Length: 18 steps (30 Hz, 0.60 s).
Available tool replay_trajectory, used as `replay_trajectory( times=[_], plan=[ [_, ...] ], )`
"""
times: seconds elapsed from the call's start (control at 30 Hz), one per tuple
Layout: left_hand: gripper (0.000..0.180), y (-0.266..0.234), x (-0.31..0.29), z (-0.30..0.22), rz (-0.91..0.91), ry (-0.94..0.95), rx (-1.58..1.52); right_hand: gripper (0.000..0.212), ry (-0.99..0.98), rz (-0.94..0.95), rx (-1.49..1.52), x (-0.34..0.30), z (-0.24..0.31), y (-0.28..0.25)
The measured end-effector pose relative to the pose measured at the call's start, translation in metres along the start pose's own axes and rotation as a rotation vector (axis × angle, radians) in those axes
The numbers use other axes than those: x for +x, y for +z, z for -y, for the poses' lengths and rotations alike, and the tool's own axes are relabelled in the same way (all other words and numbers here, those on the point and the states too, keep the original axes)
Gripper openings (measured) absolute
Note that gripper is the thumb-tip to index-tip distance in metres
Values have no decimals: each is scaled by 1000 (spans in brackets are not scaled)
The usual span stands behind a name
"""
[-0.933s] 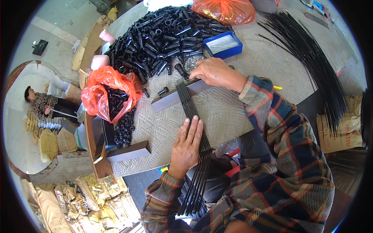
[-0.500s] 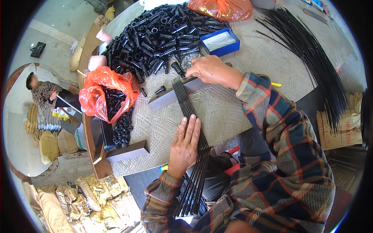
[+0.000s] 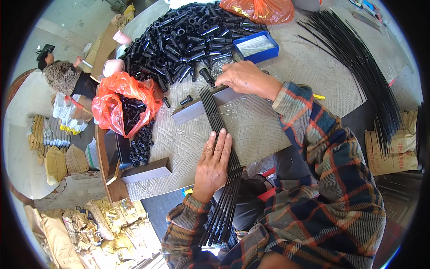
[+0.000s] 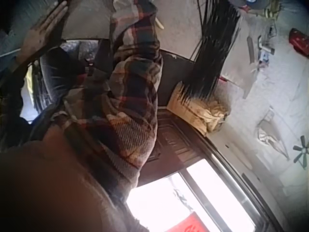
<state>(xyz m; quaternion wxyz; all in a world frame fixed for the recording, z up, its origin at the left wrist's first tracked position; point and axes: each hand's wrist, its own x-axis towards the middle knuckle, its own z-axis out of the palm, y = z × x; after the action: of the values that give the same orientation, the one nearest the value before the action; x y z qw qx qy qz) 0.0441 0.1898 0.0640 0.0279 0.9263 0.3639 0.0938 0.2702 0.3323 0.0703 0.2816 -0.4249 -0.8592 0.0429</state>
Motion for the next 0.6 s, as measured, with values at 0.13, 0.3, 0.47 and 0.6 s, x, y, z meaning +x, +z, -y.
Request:
replay_trajectory(
  times=[0.13, 0.3, 0.47, 0.6],
  plan=[
    [61, 0, -5, 2, 0, -14, 19, 14, -13, -5, 12, 3, 1, 8],
    [62, 2, -2, 1, 9, -7, 33, 12, -50, -3, -56, 6, 0, 9],
    [61, 2, -5, 3, 10, -22, 37, 8, -99, -29, 12, 13, -2, 18],
    [74, -6, -5, 2, -10, -26, -66, 5, -96, 34, -25, 19, 2, 21]
  ],
)
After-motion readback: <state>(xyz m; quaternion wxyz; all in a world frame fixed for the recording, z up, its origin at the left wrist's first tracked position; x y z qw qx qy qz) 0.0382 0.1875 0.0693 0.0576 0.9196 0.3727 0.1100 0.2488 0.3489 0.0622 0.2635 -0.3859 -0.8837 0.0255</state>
